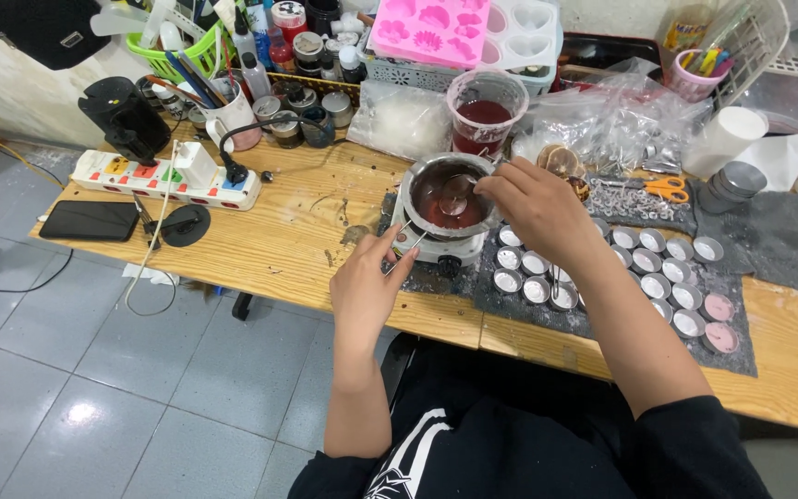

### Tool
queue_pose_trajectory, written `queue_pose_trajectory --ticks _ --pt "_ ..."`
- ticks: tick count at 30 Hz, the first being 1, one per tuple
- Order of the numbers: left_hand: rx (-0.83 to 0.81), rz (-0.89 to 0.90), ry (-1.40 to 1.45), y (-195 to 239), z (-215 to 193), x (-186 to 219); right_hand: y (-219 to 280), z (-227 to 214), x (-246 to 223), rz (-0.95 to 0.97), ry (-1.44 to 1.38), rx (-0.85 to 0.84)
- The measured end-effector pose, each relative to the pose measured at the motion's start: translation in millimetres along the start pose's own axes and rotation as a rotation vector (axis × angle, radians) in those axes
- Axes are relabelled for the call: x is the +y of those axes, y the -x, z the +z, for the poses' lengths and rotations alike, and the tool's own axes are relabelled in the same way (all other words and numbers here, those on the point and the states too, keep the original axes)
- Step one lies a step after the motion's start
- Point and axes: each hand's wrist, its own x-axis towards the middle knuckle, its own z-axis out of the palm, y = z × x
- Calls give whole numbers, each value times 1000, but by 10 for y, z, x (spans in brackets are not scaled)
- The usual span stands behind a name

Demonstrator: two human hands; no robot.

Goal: Melting and stirring wax in a small pot on a heating plate to prepare for candle making.

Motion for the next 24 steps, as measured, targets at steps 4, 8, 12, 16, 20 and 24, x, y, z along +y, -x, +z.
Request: queue_pose_trajectory --ticks 4,8,12,16,20,24 --pt "-19 -37 -10 -13 -24 33 -120 15 -2 -16 -109 11" --pt "-31 -50 -21 -29 -9 26 -181 32 9 61 -201 -9" --pt "-28 -48 -31 -39 -29 43 -168 27 70 71 -162 10" --pt "-21 -48 -42 -48 -28 47 -95 -26 105 89 -174 3" --pt "-28 -59 -52 -50 -32 48 -50 -34 116 92 -162 -23" --pt "-43 -79 -65 -60 -33 76 -17 2 172 62 -168 -45"
